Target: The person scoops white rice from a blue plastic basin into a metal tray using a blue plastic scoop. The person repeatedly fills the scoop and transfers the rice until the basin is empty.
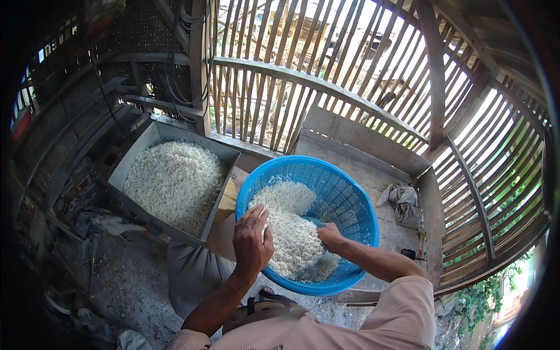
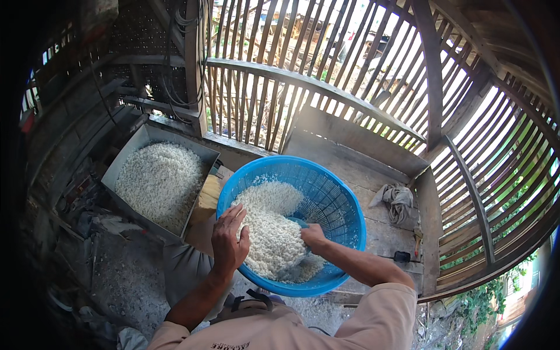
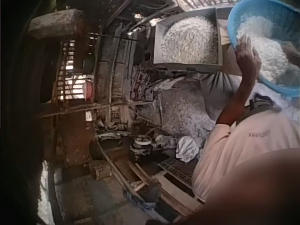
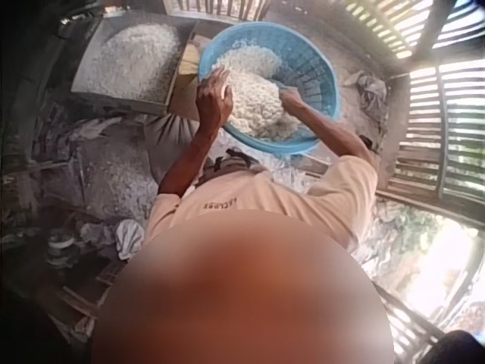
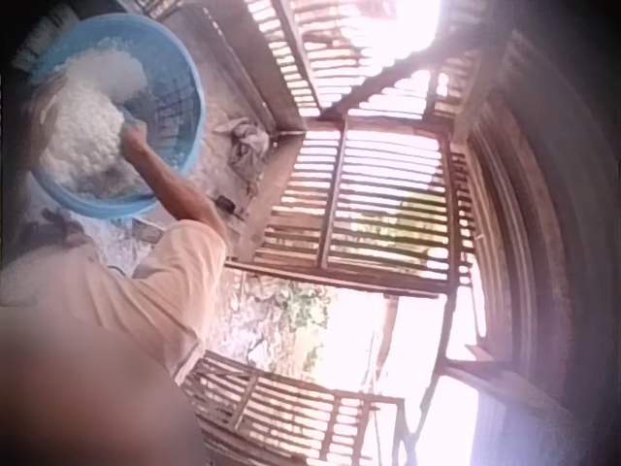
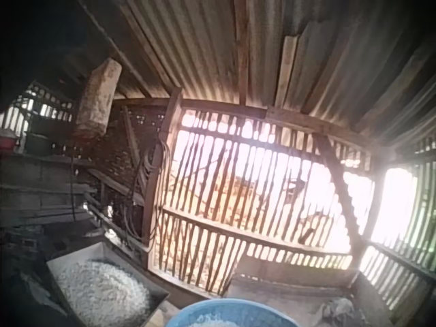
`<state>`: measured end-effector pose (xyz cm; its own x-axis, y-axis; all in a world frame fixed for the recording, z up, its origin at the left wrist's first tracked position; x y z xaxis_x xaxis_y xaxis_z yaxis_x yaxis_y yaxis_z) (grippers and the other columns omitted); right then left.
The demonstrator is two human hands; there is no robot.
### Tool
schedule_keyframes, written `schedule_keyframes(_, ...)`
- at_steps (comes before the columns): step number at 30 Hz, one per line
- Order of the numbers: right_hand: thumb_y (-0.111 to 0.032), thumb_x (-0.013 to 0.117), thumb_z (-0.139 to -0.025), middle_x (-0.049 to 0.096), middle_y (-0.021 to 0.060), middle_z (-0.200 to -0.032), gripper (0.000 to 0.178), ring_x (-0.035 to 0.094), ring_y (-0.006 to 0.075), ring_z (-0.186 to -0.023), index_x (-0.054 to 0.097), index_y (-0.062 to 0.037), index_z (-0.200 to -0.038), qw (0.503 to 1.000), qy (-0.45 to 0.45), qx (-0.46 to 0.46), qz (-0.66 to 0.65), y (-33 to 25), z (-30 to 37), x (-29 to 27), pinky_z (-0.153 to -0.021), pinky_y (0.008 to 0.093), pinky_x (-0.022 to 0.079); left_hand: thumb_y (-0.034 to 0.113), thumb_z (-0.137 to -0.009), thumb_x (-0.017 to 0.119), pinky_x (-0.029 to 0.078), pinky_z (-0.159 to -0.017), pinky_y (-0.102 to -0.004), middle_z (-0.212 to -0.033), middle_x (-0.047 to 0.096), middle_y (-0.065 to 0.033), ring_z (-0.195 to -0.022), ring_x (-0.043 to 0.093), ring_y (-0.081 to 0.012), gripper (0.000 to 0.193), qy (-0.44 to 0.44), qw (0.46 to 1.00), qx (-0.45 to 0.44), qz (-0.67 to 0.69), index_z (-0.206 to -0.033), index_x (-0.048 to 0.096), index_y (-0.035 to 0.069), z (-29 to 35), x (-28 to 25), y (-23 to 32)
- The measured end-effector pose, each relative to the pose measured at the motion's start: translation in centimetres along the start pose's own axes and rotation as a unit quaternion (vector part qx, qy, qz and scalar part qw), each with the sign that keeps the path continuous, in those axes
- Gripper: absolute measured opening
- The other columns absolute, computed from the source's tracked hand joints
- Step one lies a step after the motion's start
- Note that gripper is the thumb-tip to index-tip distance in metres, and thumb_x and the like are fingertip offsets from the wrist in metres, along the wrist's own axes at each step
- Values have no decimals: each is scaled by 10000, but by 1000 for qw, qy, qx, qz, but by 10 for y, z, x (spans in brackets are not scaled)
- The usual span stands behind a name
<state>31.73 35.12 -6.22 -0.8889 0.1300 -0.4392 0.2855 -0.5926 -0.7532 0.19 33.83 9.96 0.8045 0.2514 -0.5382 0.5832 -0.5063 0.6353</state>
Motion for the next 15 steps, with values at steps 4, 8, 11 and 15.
schedule_keyframes(4,-83,596,-893,604,22,-729,150,534,129,-650,708,16,-890,997,-21,-76,22,-34,9,3,-592,378,439,54,-884,686,432,-1122,-445,-1405,624,-158,-1339,554,-338,415,-3,1000,-8,-8,-1293,675,-13,1,-4,-10)
schedule_keyframes(8,-63,563,-907,600,-4,-732,165,532,115,-640,715,-4,-882,990,-5,-143,-4,-61,41,-33,-588,338,431,55,-888,686,433,-1126,-449,-1410,620,-160,-1343,551,-341,408,-16,1000,-18,-1,-1291,677,-11,4,-7,-17)
schedule_keyframes(11,-54,581,-904,622,12,-757,142,554,123,-647,709,5,-886,993,13,-106,-53,-53,48,-53,-579,335,443,61,-894,687,432,-1130,-454,-1408,621,-164,-1347,549,-348,404,-17,999,-34,33,-1292,678,-8,-1,-8,-17)
schedule_keyframes(15,-40,582,-933,686,85,-876,165,657,184,-721,706,24,-1020,985,13,-25,-171,-63,72,-58,-619,396,542,70,-912,678,433,-1133,-456,-1408,622,-166,-1357,543,-357,394,-6,997,-32,69,-1299,677,-2,-4,-13,-11)
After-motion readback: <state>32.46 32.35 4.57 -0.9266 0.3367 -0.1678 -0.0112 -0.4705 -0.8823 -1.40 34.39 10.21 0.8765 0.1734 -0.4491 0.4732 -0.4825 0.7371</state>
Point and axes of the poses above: each hand's wrist, its own z-axis away from the middle knuckle, its own x-axis out of the palm, y = z × x, the point moved 7 cm from there along -z, towards the middle knuckle
